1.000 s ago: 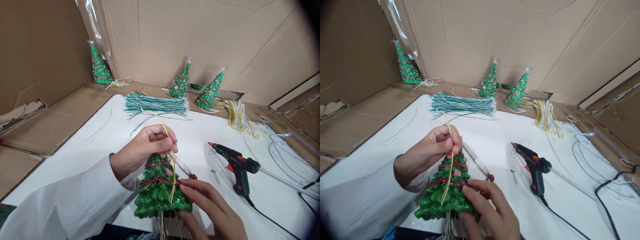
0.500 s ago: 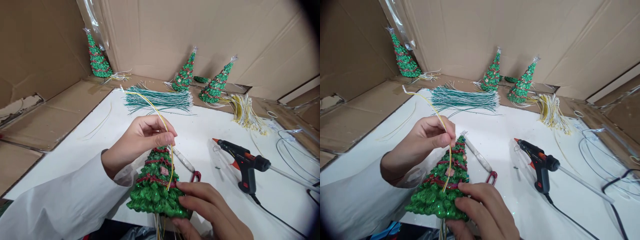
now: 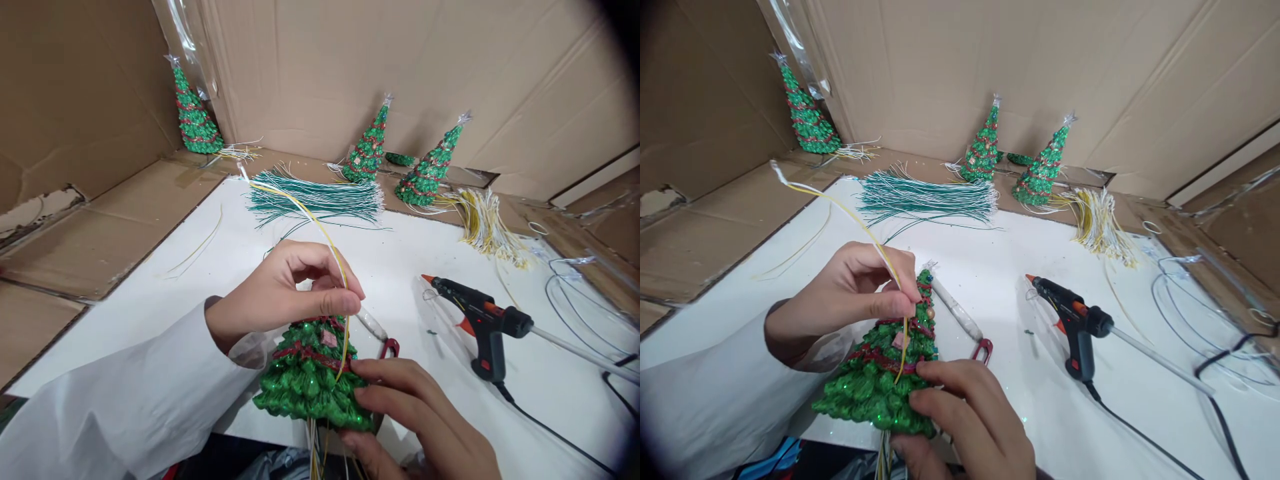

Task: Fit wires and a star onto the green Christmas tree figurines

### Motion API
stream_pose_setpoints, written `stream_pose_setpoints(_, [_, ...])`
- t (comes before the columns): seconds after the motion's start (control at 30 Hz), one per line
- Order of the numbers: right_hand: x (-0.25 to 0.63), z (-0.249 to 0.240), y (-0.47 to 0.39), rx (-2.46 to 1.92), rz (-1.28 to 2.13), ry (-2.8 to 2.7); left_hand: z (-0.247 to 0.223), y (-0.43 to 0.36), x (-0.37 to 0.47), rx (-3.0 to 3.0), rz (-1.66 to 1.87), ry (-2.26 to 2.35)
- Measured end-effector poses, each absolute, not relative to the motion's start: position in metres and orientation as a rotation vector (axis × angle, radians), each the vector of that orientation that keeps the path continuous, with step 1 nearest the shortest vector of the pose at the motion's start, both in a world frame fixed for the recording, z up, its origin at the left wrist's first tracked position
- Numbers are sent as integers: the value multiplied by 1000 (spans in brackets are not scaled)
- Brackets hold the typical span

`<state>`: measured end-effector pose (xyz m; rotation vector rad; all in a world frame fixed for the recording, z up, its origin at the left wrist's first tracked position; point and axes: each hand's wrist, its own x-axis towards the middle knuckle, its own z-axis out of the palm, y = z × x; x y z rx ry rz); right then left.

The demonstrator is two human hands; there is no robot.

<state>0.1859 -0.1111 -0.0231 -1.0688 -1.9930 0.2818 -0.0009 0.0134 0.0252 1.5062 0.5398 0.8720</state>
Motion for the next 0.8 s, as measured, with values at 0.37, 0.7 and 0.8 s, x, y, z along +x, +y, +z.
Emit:
stream_pose_setpoints(0.37, [180, -27, -125, -1218, 206, -1767, 22, 16, -2, 1769, 464, 397])
stream_pose_setpoints(0.7, [153, -55, -155, -1246, -204, -1854, 18, 18, -3, 1739, 377, 274])
stream_pose_setpoints(0.8, [137, -62, -157, -1363, -237, -1709, 13, 18, -2, 1749, 375, 264])
